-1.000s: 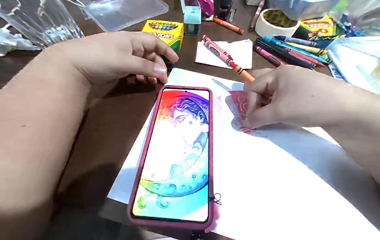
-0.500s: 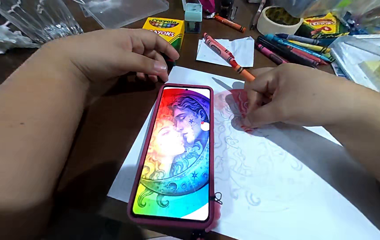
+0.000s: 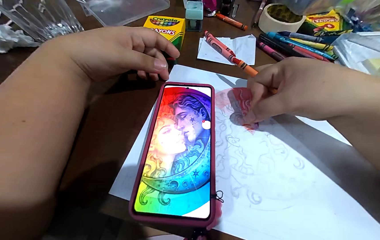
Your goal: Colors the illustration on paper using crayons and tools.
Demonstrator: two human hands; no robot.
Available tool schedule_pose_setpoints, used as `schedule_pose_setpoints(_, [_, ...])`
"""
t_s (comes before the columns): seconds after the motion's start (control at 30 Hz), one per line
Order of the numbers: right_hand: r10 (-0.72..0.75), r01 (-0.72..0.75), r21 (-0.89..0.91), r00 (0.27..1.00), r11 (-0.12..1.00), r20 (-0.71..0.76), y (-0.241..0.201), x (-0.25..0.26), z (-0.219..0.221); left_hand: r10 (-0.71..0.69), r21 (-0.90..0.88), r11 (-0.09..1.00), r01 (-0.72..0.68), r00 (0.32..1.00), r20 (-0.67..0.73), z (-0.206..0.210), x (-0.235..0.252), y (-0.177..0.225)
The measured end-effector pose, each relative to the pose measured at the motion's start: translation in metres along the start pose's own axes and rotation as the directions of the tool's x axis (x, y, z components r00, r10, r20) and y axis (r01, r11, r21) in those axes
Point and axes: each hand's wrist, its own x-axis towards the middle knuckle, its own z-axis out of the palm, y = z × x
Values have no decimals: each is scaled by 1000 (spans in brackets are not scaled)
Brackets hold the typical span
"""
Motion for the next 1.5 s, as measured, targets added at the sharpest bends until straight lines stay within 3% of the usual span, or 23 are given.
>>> schedule_pose_setpoints(0.07, [14, -14, 39, 1000, 999, 1, 3, 0, -2, -2, -6, 1000, 2, 1000, -1, 0, 0, 0])
schedule_pose_setpoints(0.37, [23, -20, -127, 1000, 992, 15, -7, -2, 1, -3, -8, 1000, 3, 1000, 8, -1, 0, -1])
schedule_pose_setpoints(0.77, [39, -36, -131, 999, 991, 21, -10, -2, 3, 8, -12, 1000, -8, 1000, 13, -2, 0, -4])
schedule_pose_setpoints(1.07, [65, -65, 3, 998, 998, 19, -3, 0, -2, 4, -17, 1000, -4, 1000, 9, -2, 0, -3])
schedule_pose_setpoints(1.2, [61, -59, -101, 998, 993, 17, -8, -2, 0, 12, -2, 1000, -12, 1000, 9, -2, -1, -2])
schedule_pose_setpoints(1.37, [-38, 41, -48, 996, 998, 75, 14, 10, -5, -9, -13, 1000, 9, 1000, 5, -1, -1, -2])
schedule_pose_setpoints(1.5, [68, -66, -113, 998, 991, 15, -10, -1, 2, -14, -7, 1000, 14, 1000, 2, 0, 0, -1])
